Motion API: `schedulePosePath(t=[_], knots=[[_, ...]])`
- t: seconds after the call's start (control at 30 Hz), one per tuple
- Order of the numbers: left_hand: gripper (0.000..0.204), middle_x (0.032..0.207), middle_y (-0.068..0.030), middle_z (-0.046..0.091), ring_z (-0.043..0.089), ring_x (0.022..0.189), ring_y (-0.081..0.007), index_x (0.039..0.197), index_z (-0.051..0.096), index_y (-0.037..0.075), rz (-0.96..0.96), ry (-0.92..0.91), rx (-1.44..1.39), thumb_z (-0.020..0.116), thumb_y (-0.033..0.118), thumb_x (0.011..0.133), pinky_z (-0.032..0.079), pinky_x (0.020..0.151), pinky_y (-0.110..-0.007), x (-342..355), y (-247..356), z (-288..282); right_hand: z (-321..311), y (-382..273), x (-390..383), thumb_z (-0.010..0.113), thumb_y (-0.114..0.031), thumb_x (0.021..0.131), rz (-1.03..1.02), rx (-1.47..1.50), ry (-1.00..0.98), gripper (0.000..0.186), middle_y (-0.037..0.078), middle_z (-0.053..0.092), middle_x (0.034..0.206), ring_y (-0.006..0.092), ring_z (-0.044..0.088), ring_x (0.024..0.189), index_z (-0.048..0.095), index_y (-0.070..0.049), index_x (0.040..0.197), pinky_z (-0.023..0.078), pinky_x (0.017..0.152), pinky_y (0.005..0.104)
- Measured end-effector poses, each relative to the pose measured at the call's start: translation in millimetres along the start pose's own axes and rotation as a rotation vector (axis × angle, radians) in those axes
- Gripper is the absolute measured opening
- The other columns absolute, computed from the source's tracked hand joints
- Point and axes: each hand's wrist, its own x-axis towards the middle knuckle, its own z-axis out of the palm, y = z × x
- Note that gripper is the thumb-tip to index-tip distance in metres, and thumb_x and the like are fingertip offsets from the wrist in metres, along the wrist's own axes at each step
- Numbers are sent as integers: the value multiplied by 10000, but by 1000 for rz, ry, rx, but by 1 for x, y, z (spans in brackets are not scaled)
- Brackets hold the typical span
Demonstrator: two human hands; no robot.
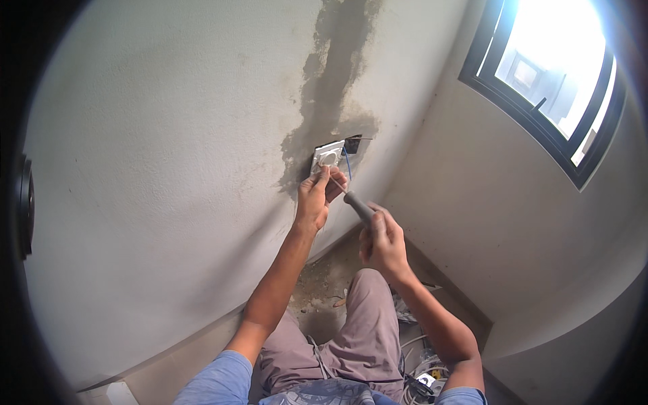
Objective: The person installs a wall socket by using a screwdriver to tighten screws on the socket plate and connecting wires to the back of the socket module.
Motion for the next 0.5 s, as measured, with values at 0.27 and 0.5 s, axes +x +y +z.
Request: schedulePosePath(t=[0.27,0.5], knots=[[319,1142,-167,699,723,1032,-262,1314,566,-61,-10,-95,-86,520,155,1085,623,929,-370,-5,0,-10,3,-31,4,643,-24,956,-91,-152,116,717,198,558,1226,292,695,888,303,-87,1584,600,758,378],[293,1106,-135,721,731,998,-226,1263,622,-43,0,-38,4,577,165,1063,625,906,-334,-4,-5,1,-1,13,6,353,-426,1126,927,1262,-129,511,99,653,911,161,638,652,399,-95,1513,523,537,269]])
